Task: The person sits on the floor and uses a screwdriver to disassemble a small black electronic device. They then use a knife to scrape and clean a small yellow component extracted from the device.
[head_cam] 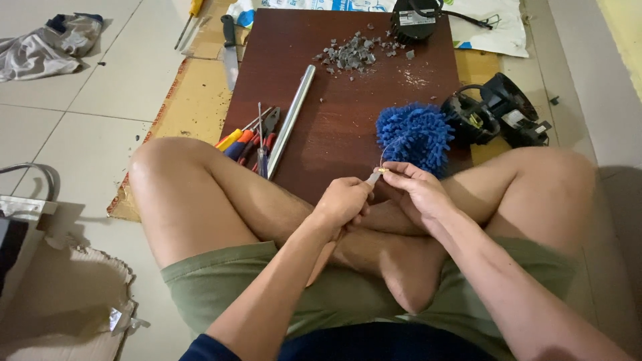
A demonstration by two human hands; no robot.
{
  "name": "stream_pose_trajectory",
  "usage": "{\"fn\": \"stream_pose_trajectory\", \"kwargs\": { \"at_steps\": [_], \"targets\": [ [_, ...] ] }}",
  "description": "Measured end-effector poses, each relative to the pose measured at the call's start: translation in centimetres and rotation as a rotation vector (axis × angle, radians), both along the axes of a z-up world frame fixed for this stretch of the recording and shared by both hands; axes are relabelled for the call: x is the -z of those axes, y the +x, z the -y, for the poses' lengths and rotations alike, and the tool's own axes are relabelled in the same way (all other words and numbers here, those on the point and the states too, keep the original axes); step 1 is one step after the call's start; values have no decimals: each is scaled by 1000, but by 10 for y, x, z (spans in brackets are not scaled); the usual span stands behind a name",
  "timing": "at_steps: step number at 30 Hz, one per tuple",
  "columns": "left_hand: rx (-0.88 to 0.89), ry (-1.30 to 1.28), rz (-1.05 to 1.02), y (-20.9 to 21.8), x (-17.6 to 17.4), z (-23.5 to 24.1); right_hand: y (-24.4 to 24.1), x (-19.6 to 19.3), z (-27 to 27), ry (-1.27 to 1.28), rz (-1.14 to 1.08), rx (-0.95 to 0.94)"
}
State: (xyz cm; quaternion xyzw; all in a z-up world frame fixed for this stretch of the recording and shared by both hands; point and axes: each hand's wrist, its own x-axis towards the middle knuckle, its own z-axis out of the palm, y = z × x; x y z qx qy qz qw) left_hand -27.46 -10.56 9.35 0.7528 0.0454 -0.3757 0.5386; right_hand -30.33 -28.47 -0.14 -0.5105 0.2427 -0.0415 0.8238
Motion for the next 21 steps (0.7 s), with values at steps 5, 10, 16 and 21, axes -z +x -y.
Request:
{"fn": "stream_pose_trajectory", "kwargs": {
  "at_steps": [5, 10, 16, 21],
  "targets": [
    [63, 44, 49, 7, 17, 4, 4, 15, 8, -30, -9, -5],
    [52, 68, 23, 5, 13, 3, 1, 5, 3, -34, -10, 6],
    [31, 87, 57, 12, 22, 8, 4, 17, 5, -86, -11, -10],
    [-128, -95, -12, 27, 45, 11, -3, 3, -2, -47, -22, 17]
  ]
}}
